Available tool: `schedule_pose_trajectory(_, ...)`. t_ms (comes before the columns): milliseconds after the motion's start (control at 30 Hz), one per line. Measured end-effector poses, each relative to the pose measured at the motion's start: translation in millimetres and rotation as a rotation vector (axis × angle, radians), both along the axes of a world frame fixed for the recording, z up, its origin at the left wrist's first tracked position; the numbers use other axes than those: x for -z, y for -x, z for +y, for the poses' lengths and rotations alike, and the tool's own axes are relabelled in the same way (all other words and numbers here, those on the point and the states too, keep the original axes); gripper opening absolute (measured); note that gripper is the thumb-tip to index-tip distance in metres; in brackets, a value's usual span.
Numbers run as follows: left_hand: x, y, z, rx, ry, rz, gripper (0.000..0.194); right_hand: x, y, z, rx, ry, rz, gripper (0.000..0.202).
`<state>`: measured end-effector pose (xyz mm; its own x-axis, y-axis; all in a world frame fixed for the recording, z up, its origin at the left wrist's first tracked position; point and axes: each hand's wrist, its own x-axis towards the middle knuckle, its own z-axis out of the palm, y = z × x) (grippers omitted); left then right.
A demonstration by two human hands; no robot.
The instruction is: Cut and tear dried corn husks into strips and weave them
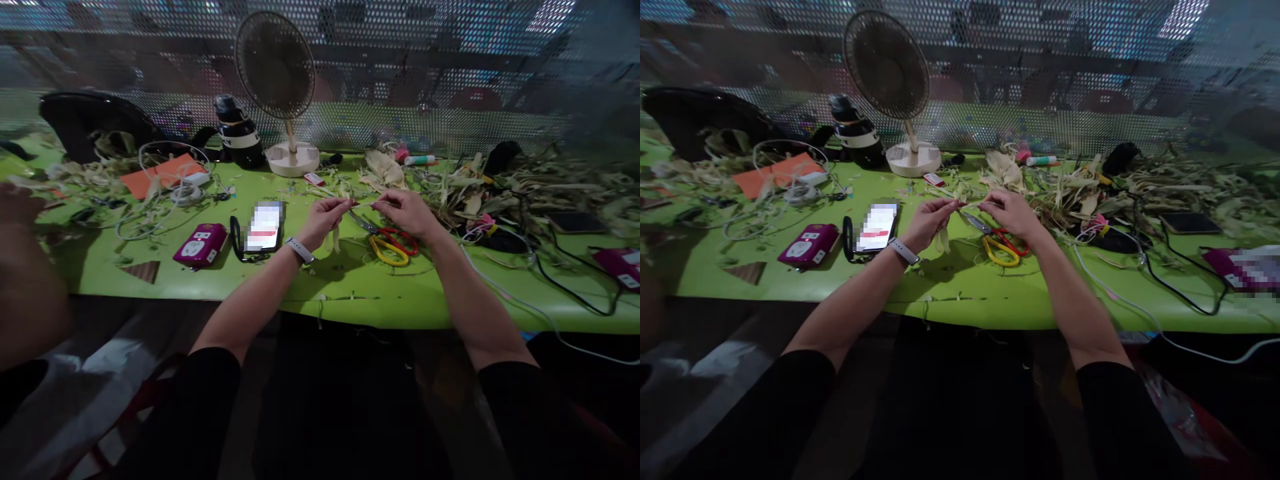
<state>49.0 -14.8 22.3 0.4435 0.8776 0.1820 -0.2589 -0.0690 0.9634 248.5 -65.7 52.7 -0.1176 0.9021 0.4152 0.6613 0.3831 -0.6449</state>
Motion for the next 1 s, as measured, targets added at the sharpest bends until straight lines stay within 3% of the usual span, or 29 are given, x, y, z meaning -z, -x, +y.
schedule_pose_trajectory(133,-0.9,2.0,-3.7,0.161,-0.012,0.156,0.036,0.1,1.6,0.7,0.056,-0.082,0.062,0.034)
schedule_pose_trajectory(367,-2.2,3.2,-7.0,0.250,-0.033,0.244,0.038,10.1,4.5,8.4,0.084,-0.142,0.067,0.029)
schedule_pose_trajectory(533,1.9,-1.2,-9.0,0.187,-0.003,0.186,0.034,17.8,0.7,14.2,0.148,-0.169,0.082,0.028)
schedule_pose_trajectory(700,7.2,-3.8,-5.3,0.106,0.194,0.012,0.028,11.1,3.7,4.1,0.319,-0.416,0.040,0.029)
schedule_pose_trajectory(900,5.5,-4.1,-2.2,0.059,0.273,-0.143,0.022,17.3,26.6,-6.0,0.148,-0.302,-0.277,0.020)
schedule_pose_trajectory(1000,4.6,-6.9,-3.5,0.004,0.268,-0.193,0.017,23.6,33.2,-6.0,0.111,-0.260,-0.316,0.016)
